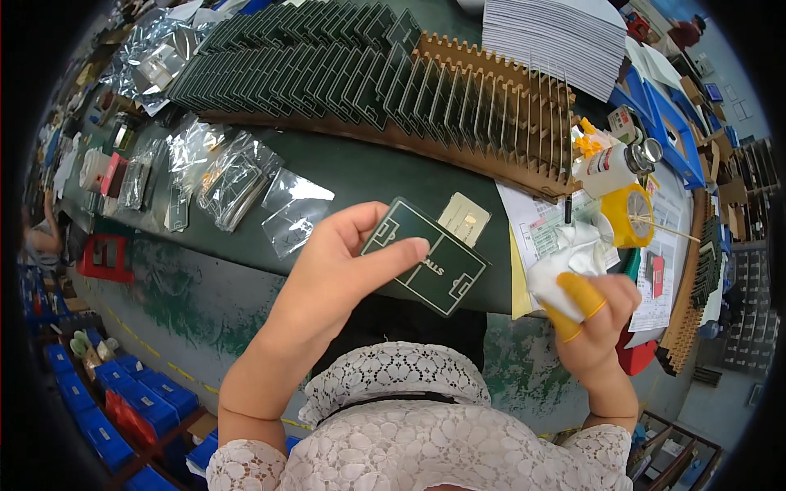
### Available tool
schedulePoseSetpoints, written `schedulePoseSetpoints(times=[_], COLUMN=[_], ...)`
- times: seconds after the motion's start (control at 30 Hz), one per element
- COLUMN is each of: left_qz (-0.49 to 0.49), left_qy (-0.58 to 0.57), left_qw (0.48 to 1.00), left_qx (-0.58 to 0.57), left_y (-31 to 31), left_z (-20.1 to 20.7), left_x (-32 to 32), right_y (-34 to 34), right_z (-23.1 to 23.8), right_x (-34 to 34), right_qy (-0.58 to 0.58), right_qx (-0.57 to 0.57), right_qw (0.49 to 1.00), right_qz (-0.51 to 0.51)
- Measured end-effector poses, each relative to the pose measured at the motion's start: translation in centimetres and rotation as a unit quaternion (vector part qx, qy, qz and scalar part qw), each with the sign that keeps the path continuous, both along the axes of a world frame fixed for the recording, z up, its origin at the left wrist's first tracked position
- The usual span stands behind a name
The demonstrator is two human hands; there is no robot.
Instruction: The person uses a wooden stick to scrape residue from the surface of small green circuit boards. They then wipe the boards with a white cloth to remove debris. The person handles the boards one at a time, flipping them over to clean different sides.
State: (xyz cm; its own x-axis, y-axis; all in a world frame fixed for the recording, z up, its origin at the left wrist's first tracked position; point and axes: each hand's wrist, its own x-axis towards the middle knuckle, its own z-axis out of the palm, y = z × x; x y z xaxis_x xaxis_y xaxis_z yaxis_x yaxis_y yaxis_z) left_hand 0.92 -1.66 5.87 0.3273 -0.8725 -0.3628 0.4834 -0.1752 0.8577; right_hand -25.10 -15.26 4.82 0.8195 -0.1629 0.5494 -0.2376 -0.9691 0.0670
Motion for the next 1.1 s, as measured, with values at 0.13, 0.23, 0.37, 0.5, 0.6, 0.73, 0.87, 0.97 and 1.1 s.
schedulePoseSetpoints(times=[0.13,0.23,0.37,0.5,0.6,0.73,0.87,0.97,1.1], left_qz=[0.013,0.014,0.024,0.019,0.021,0.017,0.007,0.005,-0.003], left_qy=[0.006,0.011,0.023,0.011,0.016,0.019,0.027,0.008,0.046], left_qw=[1.000,1.000,0.999,0.999,0.999,0.999,0.999,0.999,0.998], left_qx=[-0.019,-0.002,-0.012,-0.033,-0.041,-0.040,-0.035,-0.044,-0.038], left_y=[-0.4,-0.3,-0.7,-0.3,-0.2,-0.5,-0.7,-0.7,-0.4], left_z=[-0.6,-1.1,-1.0,-1.2,-1.2,-1.4,-1.5,-1.5,-1.4], left_x=[-0.1,0.2,-0.2,0.0,0.0,-0.2,-0.4,-0.7,-0.8], right_y=[-1.2,-2.1,-2.6,-3.0,-3.2,-4.3,-5.3,-5.2,-4.9], right_z=[2.0,1.1,0.0,-0.6,-1.0,-2.2,-2.8,-2.3,-1.1], right_x=[0.6,0.8,0.1,-0.4,-0.2,-1.0,-1.6,-1.2,-0.5], right_qy=[-0.013,-0.082,-0.117,-0.126,-0.125,-0.058,0.047,0.061,-0.018], right_qx=[0.296,0.532,0.646,0.691,0.690,0.670,0.612,0.417,0.304], right_qw=[0.954,0.842,0.752,0.707,0.707,0.731,0.772,0.892,0.939], right_qz=[-0.043,-0.034,-0.058,-0.090,-0.089,-0.114,-0.164,-0.165,-0.161])
